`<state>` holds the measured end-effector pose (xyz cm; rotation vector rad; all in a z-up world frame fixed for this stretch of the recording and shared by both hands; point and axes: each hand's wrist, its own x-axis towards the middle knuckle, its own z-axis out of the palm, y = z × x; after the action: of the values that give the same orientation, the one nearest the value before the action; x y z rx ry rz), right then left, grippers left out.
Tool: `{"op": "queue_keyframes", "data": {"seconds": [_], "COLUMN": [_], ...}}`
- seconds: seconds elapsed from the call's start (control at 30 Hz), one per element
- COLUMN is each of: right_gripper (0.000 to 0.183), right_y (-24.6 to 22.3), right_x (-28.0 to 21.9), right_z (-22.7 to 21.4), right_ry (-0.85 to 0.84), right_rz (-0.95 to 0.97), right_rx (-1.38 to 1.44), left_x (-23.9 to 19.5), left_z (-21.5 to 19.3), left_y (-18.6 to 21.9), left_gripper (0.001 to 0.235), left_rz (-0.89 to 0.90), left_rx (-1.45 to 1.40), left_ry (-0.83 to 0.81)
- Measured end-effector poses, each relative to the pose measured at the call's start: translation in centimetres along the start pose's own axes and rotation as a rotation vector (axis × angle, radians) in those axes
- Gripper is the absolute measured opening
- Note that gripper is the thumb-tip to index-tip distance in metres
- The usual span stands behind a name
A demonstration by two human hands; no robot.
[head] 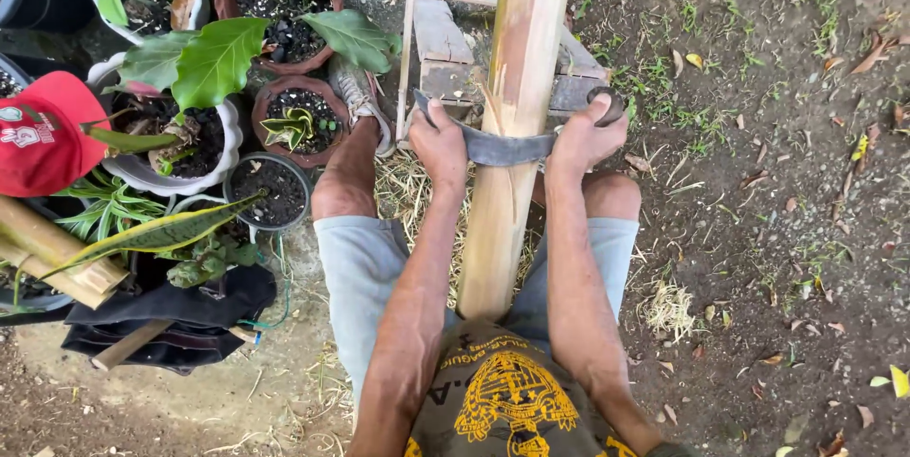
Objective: Shave the outer layer of a bamboo pole using a curved blade tool.
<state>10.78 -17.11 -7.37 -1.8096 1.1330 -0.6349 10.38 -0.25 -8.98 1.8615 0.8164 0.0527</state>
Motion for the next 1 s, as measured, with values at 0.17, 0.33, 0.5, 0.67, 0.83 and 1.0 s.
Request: {"op": "queue_keyframes", "data": {"seconds": [0.17,0.33,0.5,0.67,0.83,1.0], "right_gripper": [0.032,0.032,0.031,0.03,0.03,0.028], "right_y": [-0.9,-2.1,-0.3,-3.0,-3.1,0.2], "right_x": [0.7,2.3,2.2,-0.9,-1.1,0.3], "right_z": [1.0,3.3,2.5,-0.5,-0.8,0.5], "right_ry": [0.072,0.115,0.111,0.01,-0.06,-0.023], "right_rz": [0.026,0.152,-0.042,0.081,0.145,0.104], "right_rx": [-0.033,0.01,0.022,0.273,0.365,0.293], "left_x": [1.5,3.7,3.5,0.9,0.4,1.3], "left_z": [1.8,2.7,2.7,-1.3,-2.2,0.5], "left_y": [0.6,3.5,1.5,3.1,3.9,0.5], "left_gripper": [0.036,0.036,0.037,0.038,0.035,0.037], "left_rz": [-0.027,-0.205,-0.086,0.064,0.154,0.098], "left_rx": [0.06,0.028,0.016,0.04,-0.027,0.065], "left_ry": [0.071,-0.067,-0.065,-0.009,0.006,-0.022]}}
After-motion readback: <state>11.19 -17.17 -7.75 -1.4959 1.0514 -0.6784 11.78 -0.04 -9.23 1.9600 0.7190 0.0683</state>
